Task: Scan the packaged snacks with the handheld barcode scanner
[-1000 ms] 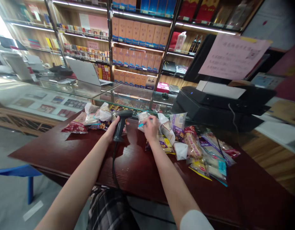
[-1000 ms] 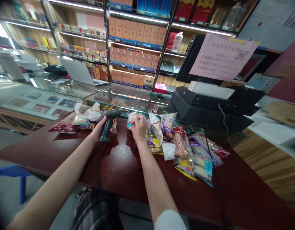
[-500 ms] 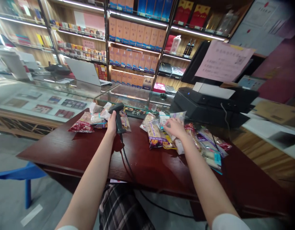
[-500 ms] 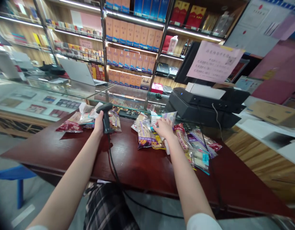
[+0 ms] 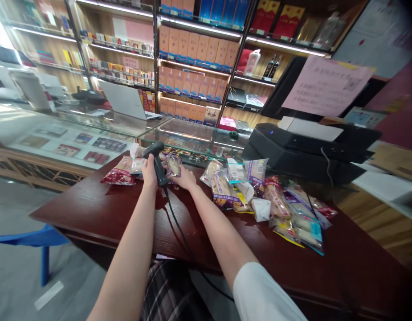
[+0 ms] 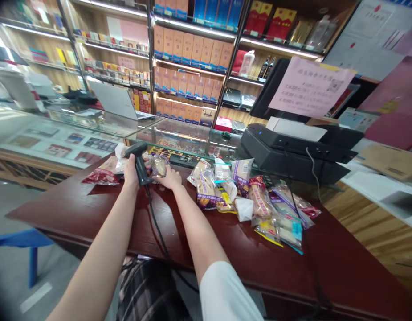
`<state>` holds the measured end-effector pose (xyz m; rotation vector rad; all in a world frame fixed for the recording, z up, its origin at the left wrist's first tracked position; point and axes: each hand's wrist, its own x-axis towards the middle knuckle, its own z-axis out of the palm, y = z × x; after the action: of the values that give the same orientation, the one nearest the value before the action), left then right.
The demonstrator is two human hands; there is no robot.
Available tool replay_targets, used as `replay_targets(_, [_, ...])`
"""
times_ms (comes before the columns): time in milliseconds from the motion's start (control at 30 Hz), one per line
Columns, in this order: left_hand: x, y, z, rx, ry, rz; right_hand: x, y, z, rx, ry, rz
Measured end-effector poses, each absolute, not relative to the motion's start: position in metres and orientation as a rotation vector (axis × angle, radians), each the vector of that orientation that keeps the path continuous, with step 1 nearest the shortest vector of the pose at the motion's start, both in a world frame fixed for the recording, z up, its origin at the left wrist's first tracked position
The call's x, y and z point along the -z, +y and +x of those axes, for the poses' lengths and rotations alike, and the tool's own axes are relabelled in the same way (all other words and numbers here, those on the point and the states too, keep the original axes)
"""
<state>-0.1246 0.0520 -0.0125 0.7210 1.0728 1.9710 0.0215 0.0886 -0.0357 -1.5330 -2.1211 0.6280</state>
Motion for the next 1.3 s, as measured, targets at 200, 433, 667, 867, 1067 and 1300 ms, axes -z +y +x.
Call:
replay_targets(200, [0.011,0.052,-0.126,-1.95,1.087,0.713,0.032,0.102,0.033,-0.728,-2.043,-1.591])
replay_targets(433, [0.008,0.047,-0.116,-1.8,1.067,0.869,0.013,0.123,0.116,-1.466,-1.256,-0.981])
replay_targets(667, [0.008,0.038,-0.095,-1.438,1.004,1.082,0.017,0.121,0.165,-1.78,-0.707,-0.621])
replay_targets(867, [0.01,0.034,-0.085,-1.322,0.994,1.156,0.024,0.118,0.162,-1.769,-0.612,-0.545])
replay_targets(1067, [0.011,0.033,-0.082,-1.278,0.993,1.147,0.021,0.116,0.164,-1.739,-0.624,-0.567])
replay_targets(1300, [0.013,0.032,-0.07,-1.284,0.897,1.103,0.016,0.114,0.157,-1.743,-0.651,-0.57])
